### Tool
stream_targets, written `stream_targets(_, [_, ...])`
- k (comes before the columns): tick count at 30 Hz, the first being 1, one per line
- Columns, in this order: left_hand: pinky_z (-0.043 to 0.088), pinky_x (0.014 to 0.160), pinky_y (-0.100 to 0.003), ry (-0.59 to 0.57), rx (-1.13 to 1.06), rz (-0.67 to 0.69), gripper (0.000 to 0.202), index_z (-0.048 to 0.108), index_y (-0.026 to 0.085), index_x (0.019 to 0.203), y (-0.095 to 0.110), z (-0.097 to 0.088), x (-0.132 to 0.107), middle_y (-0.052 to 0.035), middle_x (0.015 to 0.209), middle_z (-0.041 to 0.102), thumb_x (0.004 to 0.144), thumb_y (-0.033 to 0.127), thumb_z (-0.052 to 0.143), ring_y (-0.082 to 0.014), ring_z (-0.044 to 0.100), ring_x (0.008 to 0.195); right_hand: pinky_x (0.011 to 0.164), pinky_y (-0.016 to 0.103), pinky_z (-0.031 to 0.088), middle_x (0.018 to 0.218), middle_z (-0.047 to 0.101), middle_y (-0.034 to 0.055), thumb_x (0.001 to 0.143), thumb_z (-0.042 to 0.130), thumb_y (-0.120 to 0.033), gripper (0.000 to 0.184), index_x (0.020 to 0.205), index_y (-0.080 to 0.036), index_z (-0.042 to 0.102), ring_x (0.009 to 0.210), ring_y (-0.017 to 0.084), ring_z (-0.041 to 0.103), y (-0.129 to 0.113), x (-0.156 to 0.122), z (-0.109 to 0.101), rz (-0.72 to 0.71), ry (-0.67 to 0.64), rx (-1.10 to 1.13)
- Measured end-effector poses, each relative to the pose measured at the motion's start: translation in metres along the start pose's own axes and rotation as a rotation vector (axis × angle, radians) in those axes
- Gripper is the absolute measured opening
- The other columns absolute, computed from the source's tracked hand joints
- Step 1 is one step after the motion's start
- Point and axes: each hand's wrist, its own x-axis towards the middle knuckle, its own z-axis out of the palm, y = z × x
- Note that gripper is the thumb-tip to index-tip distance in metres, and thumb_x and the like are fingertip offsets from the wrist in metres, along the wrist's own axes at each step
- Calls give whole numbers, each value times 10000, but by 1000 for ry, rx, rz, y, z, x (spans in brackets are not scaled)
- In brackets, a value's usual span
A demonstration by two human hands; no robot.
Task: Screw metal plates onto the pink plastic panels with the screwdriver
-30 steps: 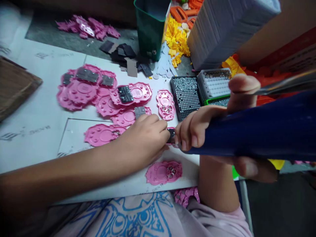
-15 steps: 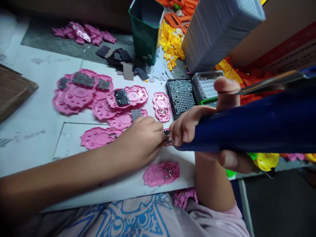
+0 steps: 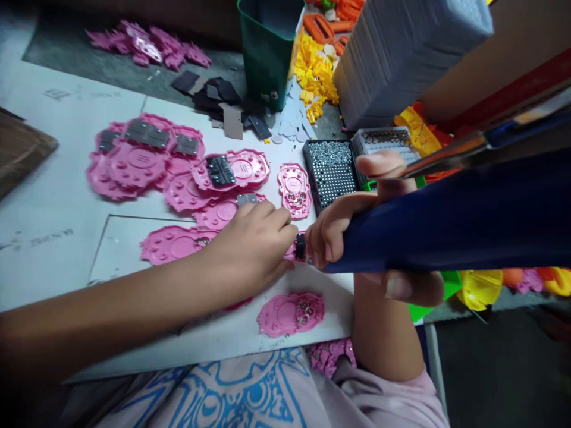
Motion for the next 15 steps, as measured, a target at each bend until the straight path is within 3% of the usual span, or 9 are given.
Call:
stream_targets(9, [401,795,-376,-32,-16,20,101,684,123,899,-1,-3,0,-132,993,642,832,161,619,-299,577,988,555,366,558,750,594,32,744,652,-395,650,1351,-257,464,611,192,626,7,0,-10,13,-68,-49])
stream_targets(13, [417,786,-350,-34,-38,23,84,680,124,880,0,-3,1,-116,977,637,820,130,622,-270,580,959,542,324,541,705,574,9,759,658,-402,607,1330,-273,501,561,160,599,11,-1,-8,-55,-25,-61])
stream_targets(15, [430,790,-349,-66,-51,17,93,682,120,893,1,-4,1,-119,991,634,828,123,616,-273,579,969,555,329,548,697,582,3,753,682,-408,608,1321,-276,511,558,163,603,10,-1,-6,-12,4,-54])
